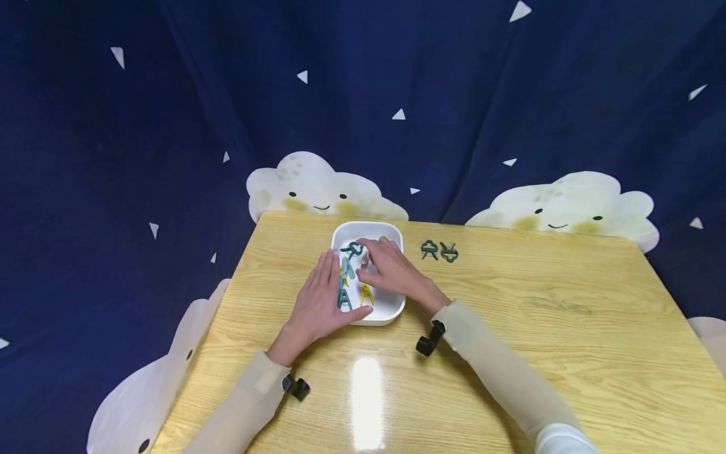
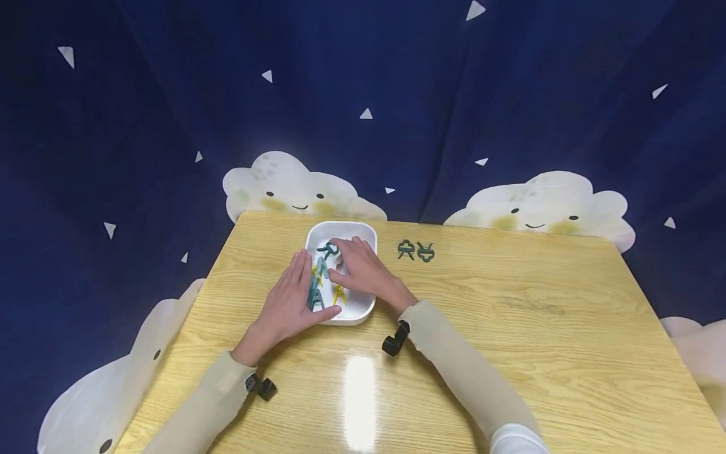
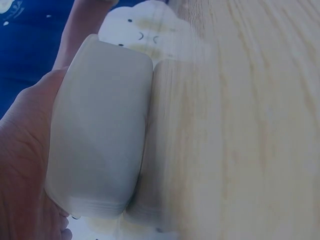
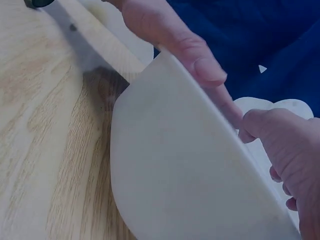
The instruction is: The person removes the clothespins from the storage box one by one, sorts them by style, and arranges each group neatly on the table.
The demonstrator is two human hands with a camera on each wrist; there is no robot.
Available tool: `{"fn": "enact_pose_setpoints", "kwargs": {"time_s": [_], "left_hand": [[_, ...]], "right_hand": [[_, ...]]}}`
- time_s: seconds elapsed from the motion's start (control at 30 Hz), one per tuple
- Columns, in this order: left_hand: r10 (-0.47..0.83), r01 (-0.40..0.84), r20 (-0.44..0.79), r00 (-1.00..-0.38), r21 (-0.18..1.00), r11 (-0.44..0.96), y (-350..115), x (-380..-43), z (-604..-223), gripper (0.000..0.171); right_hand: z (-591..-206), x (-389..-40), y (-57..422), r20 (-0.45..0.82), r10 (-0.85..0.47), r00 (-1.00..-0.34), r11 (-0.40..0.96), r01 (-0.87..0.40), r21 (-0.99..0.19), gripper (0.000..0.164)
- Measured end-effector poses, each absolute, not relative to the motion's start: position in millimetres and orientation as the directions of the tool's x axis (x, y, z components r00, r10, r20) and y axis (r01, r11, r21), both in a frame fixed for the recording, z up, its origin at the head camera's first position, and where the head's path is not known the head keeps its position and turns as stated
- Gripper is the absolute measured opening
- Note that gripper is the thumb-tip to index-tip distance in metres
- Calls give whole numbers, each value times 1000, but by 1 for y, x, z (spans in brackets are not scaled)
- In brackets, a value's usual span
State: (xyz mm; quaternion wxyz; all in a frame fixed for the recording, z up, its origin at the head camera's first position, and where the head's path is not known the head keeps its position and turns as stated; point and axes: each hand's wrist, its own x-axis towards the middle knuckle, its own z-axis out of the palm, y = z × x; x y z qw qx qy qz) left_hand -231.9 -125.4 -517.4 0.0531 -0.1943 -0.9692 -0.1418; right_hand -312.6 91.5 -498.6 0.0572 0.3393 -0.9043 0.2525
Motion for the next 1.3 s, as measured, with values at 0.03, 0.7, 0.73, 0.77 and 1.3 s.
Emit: {"fn": "enact_pose_setpoints", "kwargs": {"time_s": [0.03, 0.7, 0.73, 0.77, 1.3], "left_hand": [[362, 392, 158, -919, 253, 884, -125, -232, -518, 136], [367, 395, 153, -918, 251, 884, -125, -232, -519, 136], [367, 396, 158, -917, 251, 883, -125, -232, -518, 135], [366, 397, 162, -916, 253, 882, -125, -232, -518, 135], [368, 407, 186, -911, 253, 878, -125, -232, -518, 136]], "right_hand": [[-499, -314, 90, 264, -585, -766, 648, -638, -416, 68], [-508, -325, 76, 21, -613, -789, 776, -607, -170, 50], [-508, -324, 76, 12, -617, -787, 777, -611, -151, 48], [-509, -324, 75, 6, -619, -785, 778, -614, -131, 47], [-510, -328, 74, 59, -611, -790, 784, -614, -92, 43]]}}
